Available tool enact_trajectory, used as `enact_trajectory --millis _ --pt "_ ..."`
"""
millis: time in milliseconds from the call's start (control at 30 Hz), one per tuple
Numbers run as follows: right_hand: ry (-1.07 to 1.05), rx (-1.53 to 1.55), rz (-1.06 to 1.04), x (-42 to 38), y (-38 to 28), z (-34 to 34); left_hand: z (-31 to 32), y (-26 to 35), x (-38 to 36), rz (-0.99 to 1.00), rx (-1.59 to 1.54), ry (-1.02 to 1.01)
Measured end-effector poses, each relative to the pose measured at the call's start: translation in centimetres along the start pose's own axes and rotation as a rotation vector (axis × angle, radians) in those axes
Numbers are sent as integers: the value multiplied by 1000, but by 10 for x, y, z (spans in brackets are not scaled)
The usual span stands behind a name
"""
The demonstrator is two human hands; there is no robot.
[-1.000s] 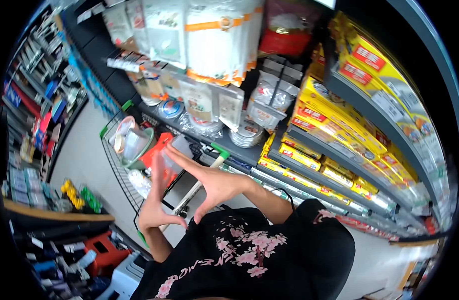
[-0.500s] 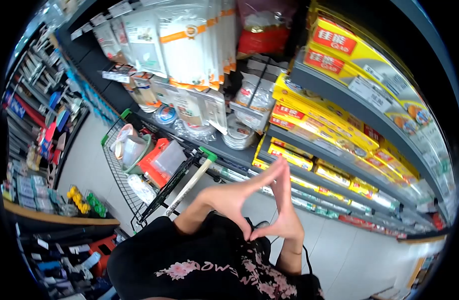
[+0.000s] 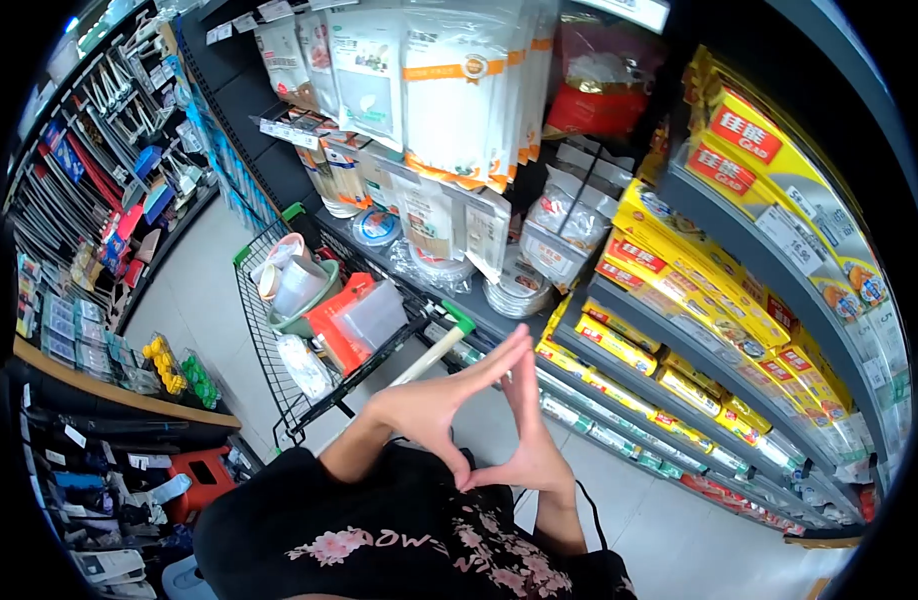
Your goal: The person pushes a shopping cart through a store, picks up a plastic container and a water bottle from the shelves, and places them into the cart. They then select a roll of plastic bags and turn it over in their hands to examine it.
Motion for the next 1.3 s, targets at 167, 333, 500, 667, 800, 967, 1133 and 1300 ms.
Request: enact_trajectory --millis 167,333,500,667,800,967,1133,1300 --pt "-230 103 14 53 20 69 -46 7 -90 -157 160 196" --pt "-413 105 74 99 24 131 -68 13 -156 -208 91 375" --pt "-619 -7 -7 112 13 172 -78 10 -187 -199 19 540" --pt "-584 97 21 117 14 185 -84 15 -196 -115 -75 600" --pt "-564 98 57 113 13 185 -84 20 -201 -128 -60 599" --pt "-543 101 43 104 12 185 -78 23 -198 -81 -104 593" --pt "-533 101 40 100 9 186 -76 21 -195 -116 5 530" --pt "-516 112 42 101 13 185 -74 18 -199 -98 -22 557"
Point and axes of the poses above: each hand's wrist, its own x-axis towards the middle knuckle, its own z-axis out of the palm, y = z × x, the point moved 7 cm from there along x, towards the middle knuckle, and after that the axes turned 6 degrees about -x, right-handed, at the moved point
